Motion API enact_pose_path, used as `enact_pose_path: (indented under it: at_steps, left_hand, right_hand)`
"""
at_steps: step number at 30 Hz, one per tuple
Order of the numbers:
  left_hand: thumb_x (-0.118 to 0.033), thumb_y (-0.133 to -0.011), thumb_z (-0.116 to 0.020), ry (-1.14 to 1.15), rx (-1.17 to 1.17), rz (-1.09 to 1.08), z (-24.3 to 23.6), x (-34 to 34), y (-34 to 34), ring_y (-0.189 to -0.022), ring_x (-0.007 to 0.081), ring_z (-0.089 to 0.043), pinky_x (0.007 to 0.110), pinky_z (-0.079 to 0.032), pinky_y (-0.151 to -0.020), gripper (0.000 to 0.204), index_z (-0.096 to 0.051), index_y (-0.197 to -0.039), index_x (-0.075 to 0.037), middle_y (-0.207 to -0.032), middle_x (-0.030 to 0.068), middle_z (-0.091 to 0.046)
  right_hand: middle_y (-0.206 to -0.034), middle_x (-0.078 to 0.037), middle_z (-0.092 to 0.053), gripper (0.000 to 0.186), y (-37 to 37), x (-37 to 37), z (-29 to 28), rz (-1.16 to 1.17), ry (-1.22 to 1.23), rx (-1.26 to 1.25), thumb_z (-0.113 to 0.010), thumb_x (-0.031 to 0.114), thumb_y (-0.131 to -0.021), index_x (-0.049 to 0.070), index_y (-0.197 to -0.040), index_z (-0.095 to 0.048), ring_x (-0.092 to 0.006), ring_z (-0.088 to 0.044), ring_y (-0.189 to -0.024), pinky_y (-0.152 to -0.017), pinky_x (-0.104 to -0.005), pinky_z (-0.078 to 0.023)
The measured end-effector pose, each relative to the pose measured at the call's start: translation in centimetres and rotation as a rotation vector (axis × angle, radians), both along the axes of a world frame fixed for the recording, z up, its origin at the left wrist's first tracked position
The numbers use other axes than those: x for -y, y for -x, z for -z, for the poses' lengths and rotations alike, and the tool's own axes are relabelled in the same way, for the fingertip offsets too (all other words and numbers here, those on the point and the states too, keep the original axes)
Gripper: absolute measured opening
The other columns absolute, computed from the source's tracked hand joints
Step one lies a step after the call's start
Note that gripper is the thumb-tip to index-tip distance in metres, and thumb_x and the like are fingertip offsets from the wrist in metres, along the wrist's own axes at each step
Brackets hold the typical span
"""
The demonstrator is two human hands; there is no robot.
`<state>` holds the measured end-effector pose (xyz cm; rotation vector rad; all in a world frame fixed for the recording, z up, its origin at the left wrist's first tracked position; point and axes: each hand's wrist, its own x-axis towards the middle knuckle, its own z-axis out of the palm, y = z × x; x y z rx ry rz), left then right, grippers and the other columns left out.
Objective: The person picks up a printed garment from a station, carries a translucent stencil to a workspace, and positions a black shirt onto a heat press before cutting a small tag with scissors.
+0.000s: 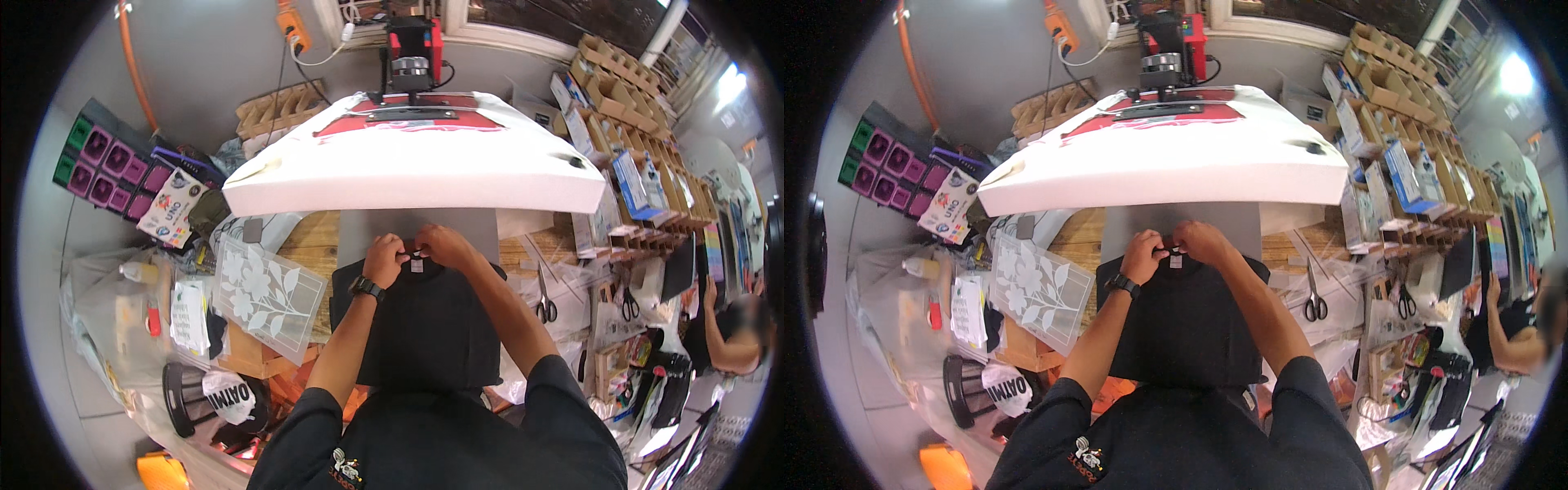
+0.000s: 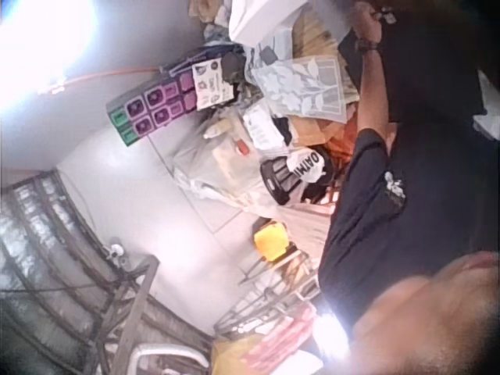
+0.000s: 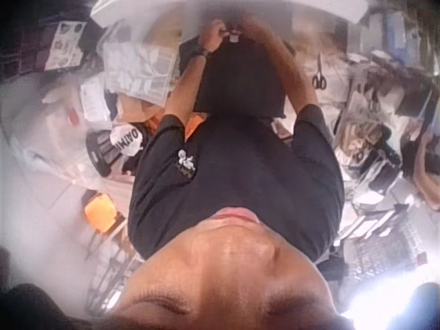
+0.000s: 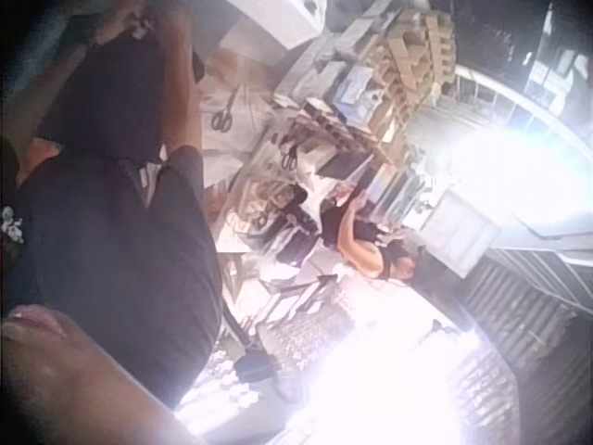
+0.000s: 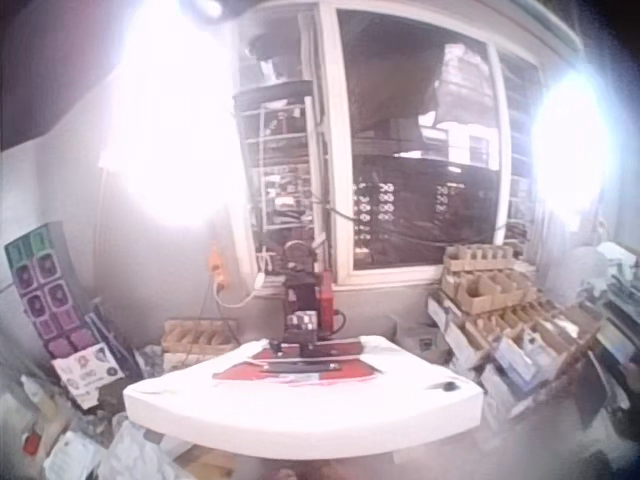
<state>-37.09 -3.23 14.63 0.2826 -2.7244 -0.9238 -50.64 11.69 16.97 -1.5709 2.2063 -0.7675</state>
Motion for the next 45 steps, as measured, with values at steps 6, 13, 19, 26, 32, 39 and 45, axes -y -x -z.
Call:
enact_pose_path:
  at_steps: [6,13,19,26,32,39,45]
  left_hand:
    - [-0.007,-0.077,-0.072,-0.025,0.054,0.046,0.0,-0.3,0.5,-0.087,0.0356,-0.057,0.045,-0.045,-0.073,0.019,-0.055,-0.082,-0.001,-0.085,0.0124,-0.061]
    - [-0.008,-0.082,-0.066,0.048,-0.026,0.139,0.0,0.3,-0.3,-0.087,0.0332,-0.059,0.044,-0.048,-0.074,0.012,-0.056,-0.087,-0.004,-0.086,0.0113,-0.062]
    - [-0.008,-0.084,-0.063,0.059,-0.087,0.162,1.3,0.3,-0.8,-0.089,0.0307,-0.059,0.043,-0.047,-0.075,0.009,-0.057,-0.09,-0.007,-0.087,0.0092,-0.062]
    - [-0.008,-0.082,-0.065,0.158,-0.086,0.036,0.7,0.7,-0.2,-0.091,0.0315,-0.057,0.044,-0.046,-0.079,0.011,-0.06,-0.091,-0.007,-0.088,0.0092,-0.059]
    - [-0.006,-0.083,-0.063,0.047,-0.05,0.177,-0.2,0.2,-1.0,-0.093,0.0316,-0.056,0.042,-0.047,-0.082,0.008,-0.064,-0.09,-0.004,-0.092,0.0096,-0.057]
    - [-0.01,-0.082,-0.066,0.105,-0.02,0.112,-0.1,-2.0,-2.9,-0.096,0.0316,-0.055,0.041,-0.048,-0.084,0.018,-0.066,-0.098,-0.001,-0.097,0.0114,-0.054]
    - [-0.015,-0.079,-0.073,0.032,0.121,0.085,-2.4,-2.2,-3.6,-0.096,0.0348,-0.056,0.042,-0.048,-0.087,0.035,-0.062,-0.11,-0.002,-0.102,0.015,-0.055]
  right_hand:
    - [-0.09,-0.014,-0.068,0.016,0.0,-0.5,0.0,0.063,-0.101,0.088,-0.068,0.009,-0.077,0.005,-0.092,-0.068,-0.036,-0.064,-0.091,-0.076,-0.0469,-0.05]
    - [-0.09,-0.016,-0.068,0.022,-0.5,0.0,-1.4,0.003,-0.258,0.04,-0.072,0.009,-0.075,0.005,-0.096,-0.068,-0.0379,-0.064,-0.09,-0.078,-0.0458,-0.05]
    - [-0.095,-0.016,-0.067,0.021,-1.6,0.2,-1.1,0.1,-0.347,0.147,-0.07,0.005,-0.076,0.005,-0.097,-0.068,-0.0375,-0.062,-0.096,-0.081,-0.0458,-0.049]
    - [-0.099,-0.012,-0.065,0.017,-1.7,-0.4,-0.1,0.1,-0.2,-0.062,-0.065,0.005,-0.08,0.007,-0.097,-0.066,-0.0322,-0.06,-0.101,-0.085,-0.0444,-0.046]
    - [-0.099,-0.008,-0.06,0.013,-2.7,-0.5,-0.9,0.124,-0.088,-0.379,-0.06,0.011,-0.084,0.011,-0.096,-0.065,-0.0285,-0.057,-0.102,-0.086,-0.0431,-0.045]
    - [-0.099,-0.008,-0.057,0.012,-3.9,-2.7,0.6,0.262,-0.049,-0.34,-0.059,0.014,-0.084,0.01,-0.094,-0.064,-0.0273,-0.056,-0.102,-0.089,-0.0429,-0.043]
    - [-0.099,-0.01,-0.056,0.017,-5.6,-3.8,1.3,0.137,0.045,-0.437,-0.057,0.012,-0.085,0.007,-0.098,-0.065,-0.0275,-0.056,-0.1,-0.09,-0.0397,-0.045]
